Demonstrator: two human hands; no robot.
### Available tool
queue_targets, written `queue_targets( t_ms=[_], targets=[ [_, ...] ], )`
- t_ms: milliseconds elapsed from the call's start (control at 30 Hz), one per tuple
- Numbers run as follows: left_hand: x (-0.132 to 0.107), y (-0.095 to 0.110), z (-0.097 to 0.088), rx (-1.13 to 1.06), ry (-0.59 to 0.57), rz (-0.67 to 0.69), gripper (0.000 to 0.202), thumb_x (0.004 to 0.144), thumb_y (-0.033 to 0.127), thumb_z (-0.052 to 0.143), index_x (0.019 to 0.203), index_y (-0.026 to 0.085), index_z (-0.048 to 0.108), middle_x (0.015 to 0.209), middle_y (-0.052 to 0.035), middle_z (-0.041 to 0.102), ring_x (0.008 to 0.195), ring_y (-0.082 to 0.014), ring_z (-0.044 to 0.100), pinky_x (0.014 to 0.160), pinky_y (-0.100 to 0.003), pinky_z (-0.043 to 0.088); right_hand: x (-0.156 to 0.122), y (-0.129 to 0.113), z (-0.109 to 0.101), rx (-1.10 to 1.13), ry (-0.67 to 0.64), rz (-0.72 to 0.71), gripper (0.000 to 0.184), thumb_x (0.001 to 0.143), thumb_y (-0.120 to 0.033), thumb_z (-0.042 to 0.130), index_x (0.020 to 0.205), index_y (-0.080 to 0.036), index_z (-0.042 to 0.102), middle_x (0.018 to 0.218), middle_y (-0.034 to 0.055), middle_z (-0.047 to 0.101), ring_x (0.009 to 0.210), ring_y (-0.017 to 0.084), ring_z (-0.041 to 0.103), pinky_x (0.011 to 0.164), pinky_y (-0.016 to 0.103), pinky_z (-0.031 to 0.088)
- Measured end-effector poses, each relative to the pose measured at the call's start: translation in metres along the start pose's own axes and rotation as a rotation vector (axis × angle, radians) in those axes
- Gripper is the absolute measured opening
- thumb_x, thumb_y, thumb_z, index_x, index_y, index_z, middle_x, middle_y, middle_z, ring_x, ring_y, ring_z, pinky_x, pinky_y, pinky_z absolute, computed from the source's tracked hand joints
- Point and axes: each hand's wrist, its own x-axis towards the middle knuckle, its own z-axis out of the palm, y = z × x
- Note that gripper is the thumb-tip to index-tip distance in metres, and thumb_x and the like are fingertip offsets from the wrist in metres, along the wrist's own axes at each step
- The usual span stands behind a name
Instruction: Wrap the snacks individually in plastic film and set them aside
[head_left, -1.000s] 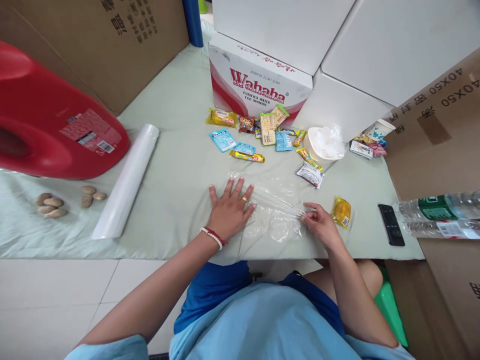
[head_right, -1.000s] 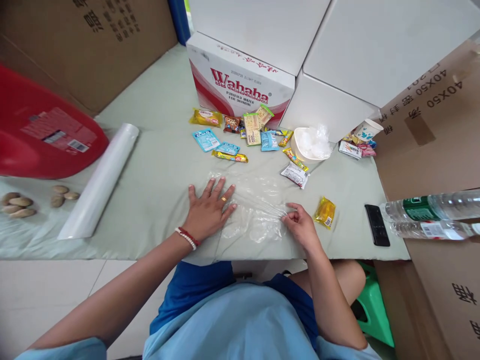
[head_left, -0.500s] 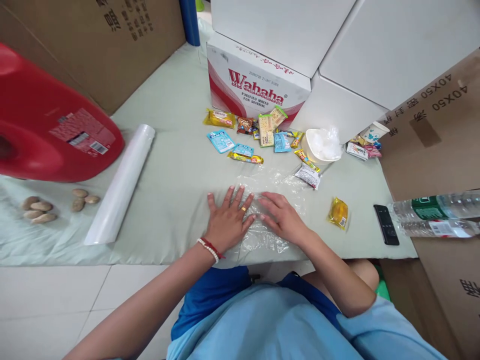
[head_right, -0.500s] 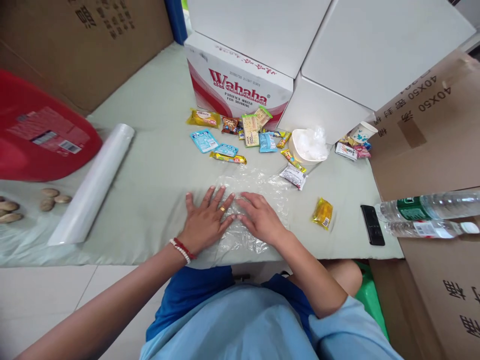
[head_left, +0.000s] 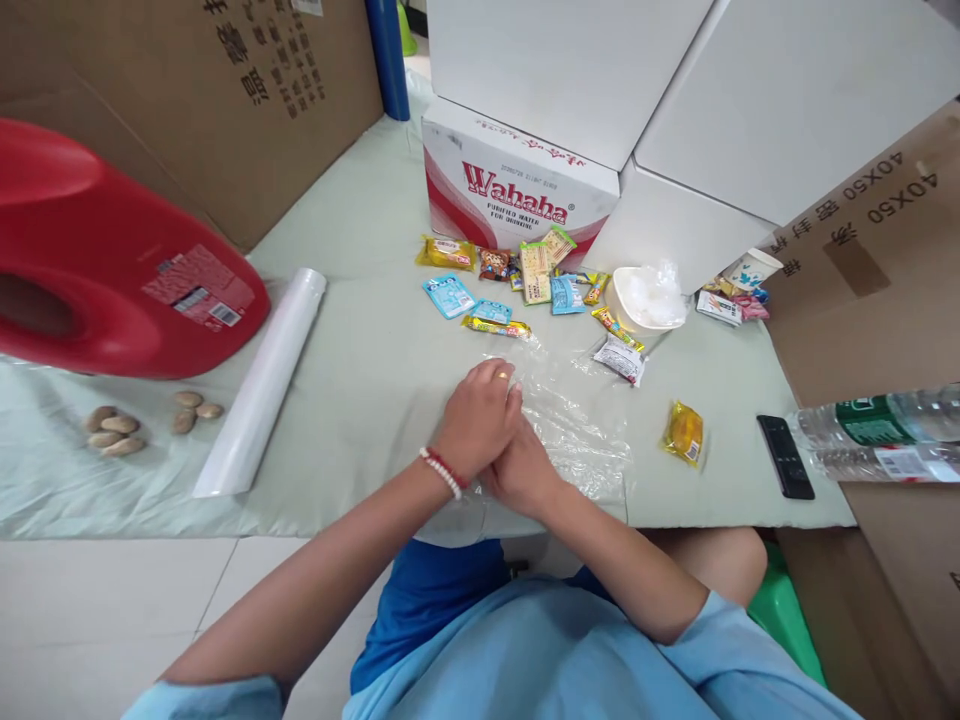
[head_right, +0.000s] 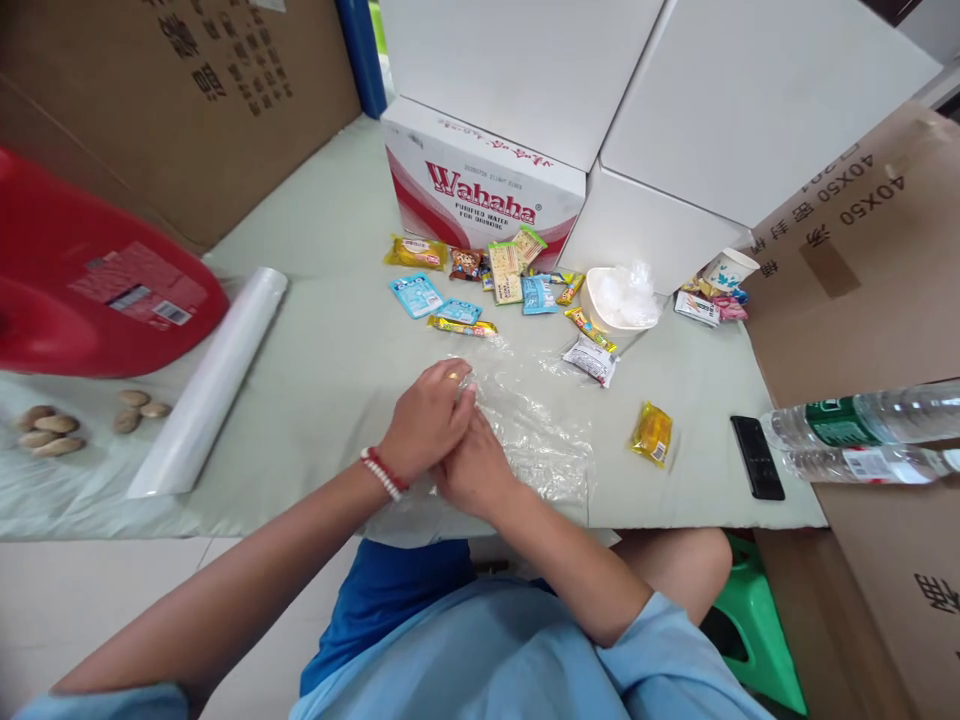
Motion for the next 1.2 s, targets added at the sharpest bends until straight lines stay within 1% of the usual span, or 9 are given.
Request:
queue_targets(
  t_ms=[100, 200, 333, 600, 800, 933, 1067, 1133, 1200],
  targets=[
    [0.02, -0.014, 0.019, 0.15, -0.189, -0.081, 0.049, 0.105, 0.034, 0.044, 0.142, 0.007, 0.061, 0.16, -0.024, 0.051, 0.152, -0.0361, 0.045, 0.126, -0.058, 0.037, -0.011, -0.006, 0.007, -0.014, -0.071, -0.035, 0.044, 0.105, -0.038, 0.057, 0.143, -0.016, 0.063, 0.15, 0.0176, 0.063, 0.149, 0.033, 0.046, 0.13, 0.059, 0.03],
    [0.024, -0.033, 0.028, 0.164, -0.197, -0.06, 0.052, 0.109, 0.035, 0.034, 0.151, 0.013, 0.056, 0.167, -0.0159, 0.046, 0.159, -0.0307, 0.037, 0.133, -0.06, 0.024, -0.017, -0.007, 0.0, 0.008, -0.105, -0.05, 0.042, 0.108, -0.04, 0.054, 0.142, -0.017, 0.064, 0.148, 0.0146, 0.064, 0.146, 0.03, 0.049, 0.131, 0.056, 0.03],
    [0.021, -0.046, 0.026, 0.093, -0.181, -0.038, 0.053, 0.11, 0.037, 0.028, 0.15, 0.017, 0.058, 0.167, -0.0105, 0.048, 0.158, -0.0253, 0.039, 0.134, -0.056, 0.022, -0.025, -0.014, -0.01, 0.07, -0.167, -0.101, 0.044, 0.111, -0.035, 0.045, 0.143, -0.012, 0.065, 0.151, 0.0139, 0.064, 0.15, 0.028, 0.046, 0.131, 0.049, 0.035],
    [0.039, -0.034, 0.016, 0.075, -0.292, -0.142, 0.052, 0.111, 0.038, 0.026, 0.147, 0.019, 0.059, 0.168, -0.0117, 0.046, 0.159, -0.027, 0.036, 0.131, -0.067, 0.019, -0.041, -0.053, 0.014, -0.035, -0.291, -0.155, 0.065, 0.11, -0.048, 0.049, 0.162, -0.009, 0.044, 0.173, 0.0154, 0.037, 0.164, 0.029, 0.027, 0.137, 0.048, 0.022],
    [0.03, -0.025, 0.025, 0.177, -0.21, -0.109, 0.055, 0.11, 0.042, 0.029, 0.148, 0.013, 0.056, 0.169, -0.0187, 0.041, 0.159, -0.0321, 0.034, 0.128, -0.076, 0.016, -0.039, -0.061, 0.013, 0.035, -0.312, -0.178, 0.062, 0.105, -0.044, 0.058, 0.157, -0.01, 0.051, 0.166, 0.0174, 0.048, 0.159, 0.029, 0.036, 0.134, 0.047, 0.028],
    [0.021, -0.032, 0.037, 0.214, -0.147, -0.031, 0.054, 0.108, 0.038, 0.032, 0.152, 0.013, 0.053, 0.17, -0.0185, 0.04, 0.16, -0.0313, 0.033, 0.13, -0.073, 0.013, -0.026, -0.014, -0.022, 0.194, -0.266, -0.241, 0.037, 0.107, -0.036, 0.054, 0.139, -0.024, 0.069, 0.139, 0.0063, 0.073, 0.138, 0.02, 0.06, 0.12, 0.037, 0.046],
    [0.021, -0.035, 0.04, 0.218, -0.115, -0.021, 0.053, 0.107, 0.038, 0.034, 0.15, 0.013, 0.054, 0.167, -0.0197, 0.044, 0.158, -0.033, 0.037, 0.129, -0.073, 0.014, 0.017, 0.079, -0.096, -0.185, 0.107, 0.37, 0.038, 0.105, -0.025, 0.046, 0.134, -0.018, 0.07, 0.134, 0.015, 0.073, 0.126, 0.029, 0.065, 0.109, 0.045, 0.051],
    [0.022, -0.034, 0.039, 0.218, -0.114, -0.013, 0.053, 0.107, 0.038, 0.034, 0.149, 0.014, 0.055, 0.167, -0.0193, 0.045, 0.157, -0.0334, 0.038, 0.129, -0.073, 0.016, 0.043, 0.124, -0.131, -0.404, 0.148, 0.607, 0.041, 0.105, -0.025, 0.046, 0.14, -0.017, 0.066, 0.14, 0.0179, 0.068, 0.128, 0.032, 0.065, 0.104, 0.044, 0.051],
    [0.022, -0.034, 0.038, 0.216, -0.117, -0.014, 0.052, 0.107, 0.038, 0.034, 0.149, 0.015, 0.056, 0.166, -0.0188, 0.045, 0.157, -0.0334, 0.038, 0.128, -0.073, 0.017, 0.064, 0.159, -0.153, -0.546, 0.046, 0.771, 0.042, 0.104, -0.023, 0.048, 0.142, -0.018, 0.064, 0.139, 0.02, 0.068, 0.122, 0.033, 0.068, 0.097, 0.041, 0.053]
  ],
)
